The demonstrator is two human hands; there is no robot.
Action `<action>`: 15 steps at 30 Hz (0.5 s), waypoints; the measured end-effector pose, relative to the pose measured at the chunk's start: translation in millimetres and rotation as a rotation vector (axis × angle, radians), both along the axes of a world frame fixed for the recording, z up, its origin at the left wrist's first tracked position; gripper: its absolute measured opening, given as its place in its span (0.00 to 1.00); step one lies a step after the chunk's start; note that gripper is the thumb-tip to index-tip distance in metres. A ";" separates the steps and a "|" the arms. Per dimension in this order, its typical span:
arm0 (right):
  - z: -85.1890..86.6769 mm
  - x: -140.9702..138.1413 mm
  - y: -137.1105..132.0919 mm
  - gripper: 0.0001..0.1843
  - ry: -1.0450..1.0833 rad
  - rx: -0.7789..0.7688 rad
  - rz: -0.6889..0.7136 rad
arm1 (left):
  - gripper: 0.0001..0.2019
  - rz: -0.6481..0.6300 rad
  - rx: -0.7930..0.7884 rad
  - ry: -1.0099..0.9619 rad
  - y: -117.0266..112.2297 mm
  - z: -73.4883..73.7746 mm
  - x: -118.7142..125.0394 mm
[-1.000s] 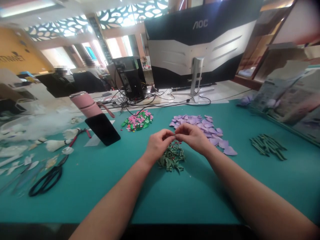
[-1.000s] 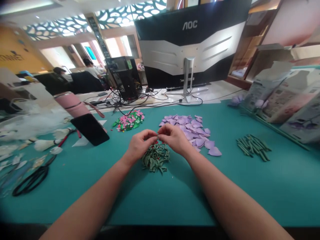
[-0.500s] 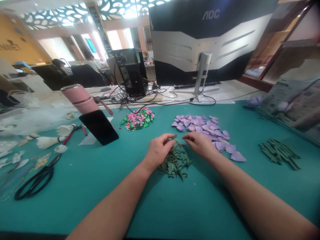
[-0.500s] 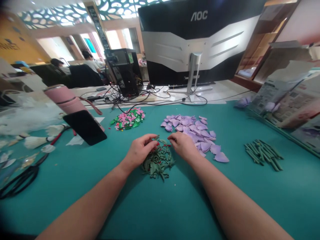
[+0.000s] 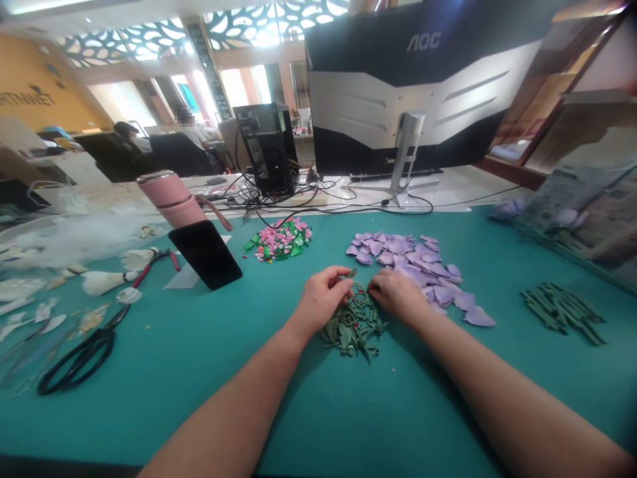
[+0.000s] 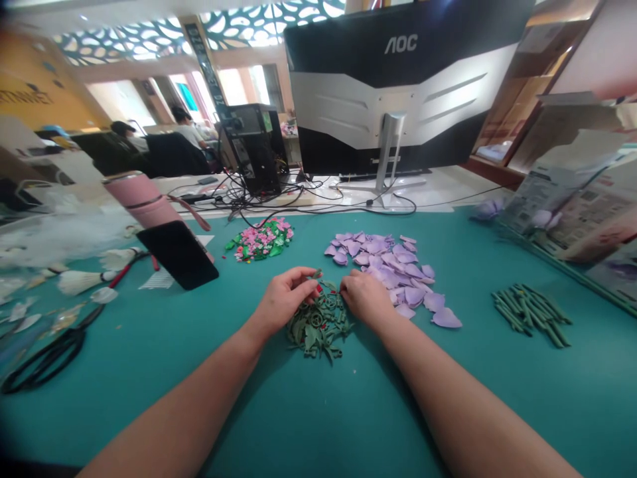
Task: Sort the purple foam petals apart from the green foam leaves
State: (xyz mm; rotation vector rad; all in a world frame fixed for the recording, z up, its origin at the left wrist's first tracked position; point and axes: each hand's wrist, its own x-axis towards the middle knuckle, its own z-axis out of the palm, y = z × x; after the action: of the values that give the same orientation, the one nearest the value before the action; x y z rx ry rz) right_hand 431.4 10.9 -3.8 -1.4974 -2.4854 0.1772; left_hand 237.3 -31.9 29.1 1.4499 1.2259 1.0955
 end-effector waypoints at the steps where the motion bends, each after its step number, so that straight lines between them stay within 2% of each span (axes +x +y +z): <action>1: 0.3 -1.1 -0.2 0.11 -0.019 0.007 -0.001 | 0.14 -0.001 -0.002 -0.015 0.0 -0.1 0.2; 11: -0.8 -2.4 -0.9 0.05 0.019 -0.057 -0.072 | 0.10 0.042 0.014 0.070 -1.3 2.2 0.0; 15: 9.6 2.0 -3.2 0.03 0.215 -0.106 -0.141 | 0.12 0.041 0.088 0.149 -1.5 -1.4 -0.2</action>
State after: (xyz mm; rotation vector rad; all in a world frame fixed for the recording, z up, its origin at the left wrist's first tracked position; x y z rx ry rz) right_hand 433.4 7.7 5.8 -1.5959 -2.2251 0.4274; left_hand 237.0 -33.4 27.7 1.6031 1.3305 1.0971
